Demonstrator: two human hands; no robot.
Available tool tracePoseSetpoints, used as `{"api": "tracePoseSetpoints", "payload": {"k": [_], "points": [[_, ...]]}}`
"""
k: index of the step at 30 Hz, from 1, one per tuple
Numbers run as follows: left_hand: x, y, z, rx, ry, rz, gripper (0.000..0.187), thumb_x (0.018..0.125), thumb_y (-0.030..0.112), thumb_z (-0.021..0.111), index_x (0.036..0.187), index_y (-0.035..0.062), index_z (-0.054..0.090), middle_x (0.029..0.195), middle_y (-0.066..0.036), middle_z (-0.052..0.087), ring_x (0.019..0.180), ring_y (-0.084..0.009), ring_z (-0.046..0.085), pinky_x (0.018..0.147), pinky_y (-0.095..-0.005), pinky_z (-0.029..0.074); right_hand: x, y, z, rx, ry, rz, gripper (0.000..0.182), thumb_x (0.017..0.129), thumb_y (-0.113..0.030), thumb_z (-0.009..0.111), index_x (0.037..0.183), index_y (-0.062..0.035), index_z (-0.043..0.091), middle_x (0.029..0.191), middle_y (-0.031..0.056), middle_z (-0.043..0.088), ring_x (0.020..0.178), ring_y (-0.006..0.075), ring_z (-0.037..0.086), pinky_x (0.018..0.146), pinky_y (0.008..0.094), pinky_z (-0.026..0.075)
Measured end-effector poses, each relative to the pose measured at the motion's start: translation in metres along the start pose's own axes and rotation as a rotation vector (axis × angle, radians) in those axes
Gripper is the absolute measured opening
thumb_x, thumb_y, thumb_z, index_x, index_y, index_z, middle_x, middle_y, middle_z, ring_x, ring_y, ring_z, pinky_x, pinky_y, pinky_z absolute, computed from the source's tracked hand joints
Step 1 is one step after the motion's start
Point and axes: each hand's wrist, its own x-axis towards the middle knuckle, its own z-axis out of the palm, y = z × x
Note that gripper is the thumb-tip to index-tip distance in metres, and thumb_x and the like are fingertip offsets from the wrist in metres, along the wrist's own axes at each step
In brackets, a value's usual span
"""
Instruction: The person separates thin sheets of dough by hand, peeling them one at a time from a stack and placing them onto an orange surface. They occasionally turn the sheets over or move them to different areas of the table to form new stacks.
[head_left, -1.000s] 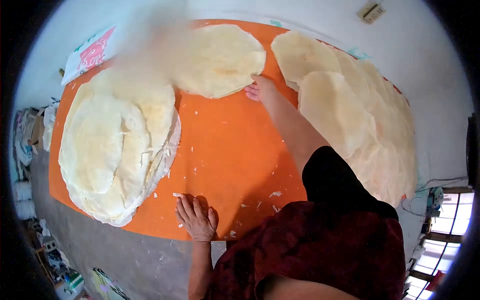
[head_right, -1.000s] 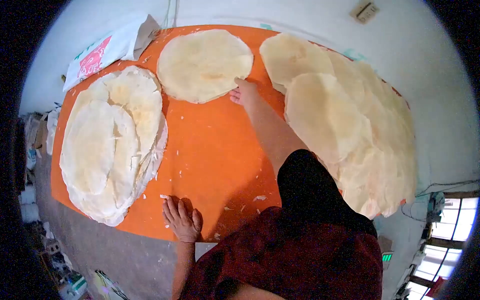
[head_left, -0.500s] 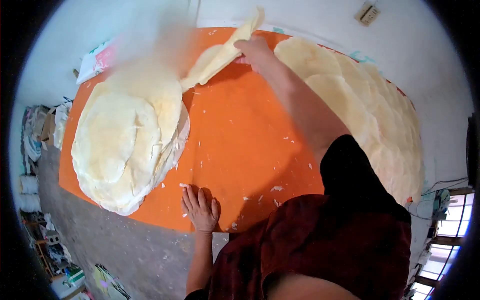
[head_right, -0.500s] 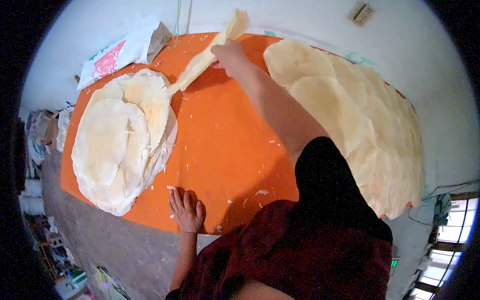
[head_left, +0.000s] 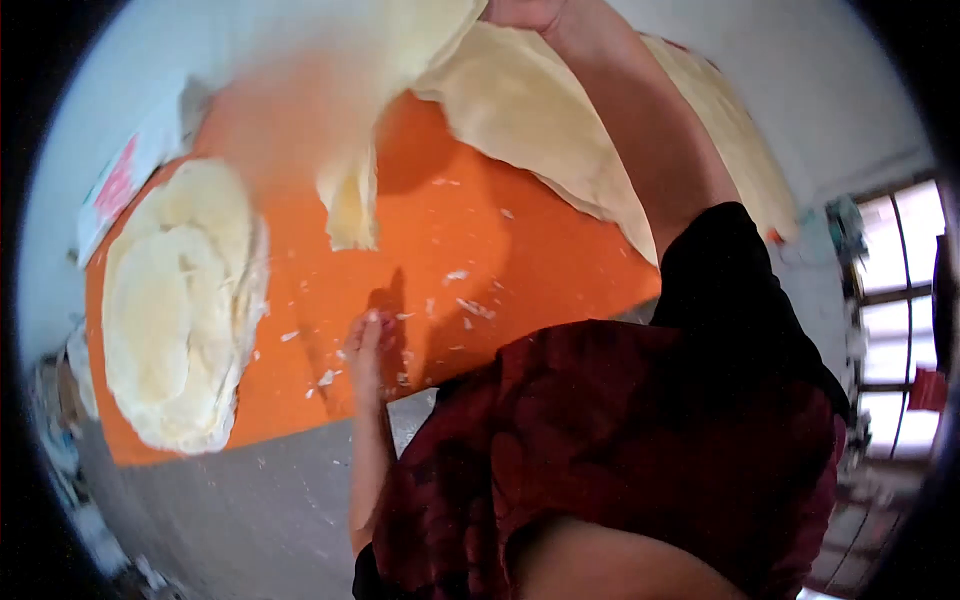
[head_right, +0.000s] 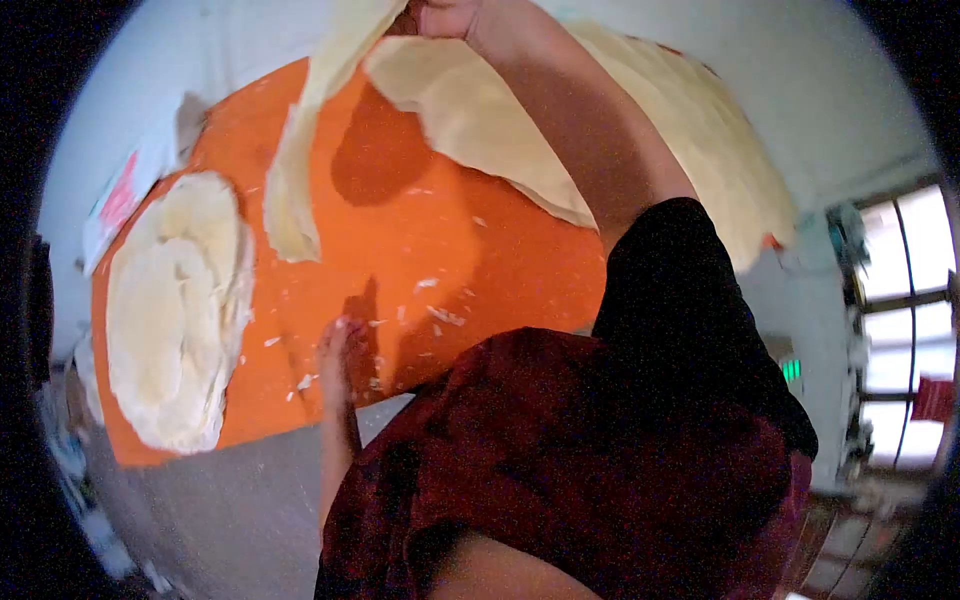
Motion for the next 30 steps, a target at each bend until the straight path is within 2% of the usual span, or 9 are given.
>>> {"api": "tracePoseSetpoints", "payload": {"k": [3, 6, 9, 10, 12, 13, 15, 18, 30], "points": [[-0.01, -0.016, 0.002, -0.033, -0.032, -0.057, 0.023, 0.083, 0.028, 0.055, 0.095, 0.0076, 0.055, 0.092, -0.002, 0.058, 0.083, -0.0107, 0.053, 0.07, -0.0245, 0.042, -0.085, -0.027, -0.025, 0.085, 0.082, -0.143, 0.036, 0.077, -0.005, 0.049, 0.107, 0.0134, 0.043, 0.104, 0.0196, 0.055, 0.094, 0.0288, 0.056, 0.086, 0.0372, 0.045], [-0.009, -0.023, 0.008, 0.041, -0.008, -0.011, 0.02, 0.083, 0.025, 0.056, 0.092, 0.008, 0.054, 0.091, -0.002, 0.058, 0.082, -0.0093, 0.052, 0.066, -0.0216, 0.04, -0.19, -0.011, -0.068, 0.001, 0.63, -0.215, 0.03, 0.079, -0.007, 0.05, 0.106, 0.0044, 0.048, 0.102, 0.0162, 0.056, 0.093, 0.0252, 0.056, 0.081, 0.0379, 0.047], [-0.009, -0.025, 0.013, 0.133, 0.029, 0.058, 0.015, 0.083, 0.022, 0.056, 0.09, 0.0084, 0.053, 0.087, 0.001, 0.056, 0.077, -0.007, 0.05, 0.06, -0.017, 0.037, -0.279, 0.052, -0.077, 0.165, 0.963, -0.259, 0.034, 0.082, -0.01, 0.049, 0.114, 0.0012, 0.042, 0.109, 0.0154, 0.053, 0.098, 0.0248, 0.054, 0.083, 0.0388, 0.047], [-0.007, -0.03, 0.011, 0.156, 0.02, 0.096, 0.015, 0.082, 0.022, 0.057, 0.089, 0.0088, 0.053, 0.085, 0.001, 0.055, 0.076, -0.0066, 0.049, 0.059, -0.017, 0.037, -0.322, 0.094, -0.126, 0.221, 0.876, -0.165, 0.035, 0.084, -0.011, 0.045, 0.117, 0.0002, 0.04, 0.11, 0.0154, 0.052, 0.096, 0.0248, 0.056, 0.079, 0.038, 0.049], [-0.006, -0.041, 0.008, 0.2, 0.012, 0.172, 0.016, 0.081, 0.023, 0.058, 0.088, 0.0095, 0.054, 0.081, 0.003, 0.053, 0.073, -0.0058, 0.048, 0.058, -0.0171, 0.037, -0.353, 0.158, -0.108, 0.332, 1.147, -0.226, 0.032, 0.085, -0.014, 0.044, 0.115, -0.0008, 0.04, 0.103, 0.0161, 0.055, 0.082, 0.0282, 0.06, 0.064, 0.0402, 0.053], [-0.009, -0.043, 0.01, 0.199, -0.001, 0.182, 0.016, 0.081, 0.023, 0.058, 0.088, 0.0097, 0.054, 0.08, 0.003, 0.052, 0.072, -0.0056, 0.047, 0.058, -0.0172, 0.037, -0.379, 0.195, -0.119, 0.248, 1.259, 0.055, 0.03, 0.084, -0.016, 0.046, 0.11, -0.0004, 0.043, 0.092, 0.0159, 0.058, 0.072, 0.026, 0.06, 0.058, 0.0387, 0.053], [-0.018, -0.046, 0.014, 0.193, -0.013, 0.209, 0.015, 0.081, 0.023, 0.058, 0.088, 0.0102, 0.054, 0.077, 0.004, 0.051, 0.069, -0.0052, 0.045, 0.057, -0.0175, 0.037, -0.418, 0.247, -0.135, 0.281, 1.122, 0.45, 0.02, 0.083, -0.021, 0.048, 0.089, -0.0027, 0.053, 0.075, 0.0111, 0.06, 0.063, 0.0177, 0.06, 0.052, 0.0291, 0.05], [-0.05, -0.051, 0.021, 0.228, 0.06, 0.12, 0.014, 0.081, 0.021, 0.057, 0.088, 0.0095, 0.054, 0.077, 0.003, 0.051, 0.069, -0.006, 0.047, 0.057, -0.0191, 0.039, -0.431, 0.254, -0.116, 0.217, 1.258, 0.483, 0.017, 0.082, -0.021, 0.048, 0.081, -0.0051, 0.055, 0.072, 0.0081, 0.06, 0.061, 0.0166, 0.06, 0.05, 0.0269, 0.048], [-0.196, -0.129, 0.027, 0.255, 0.133, -0.186, 0.018, 0.081, 0.023, 0.056, 0.084, 0.0056, 0.057, 0.075, 0.0, 0.057, 0.068, -0.0091, 0.051, 0.058, -0.0237, 0.04, -0.404, 0.292, -0.023, -0.141, 0.495, 0.747, 0.023, 0.082, -0.025, 0.051, 0.089, -0.0032, 0.052, 0.075, 0.0076, 0.059, 0.064, 0.017, 0.062, 0.047, 0.0285, 0.048]]}}
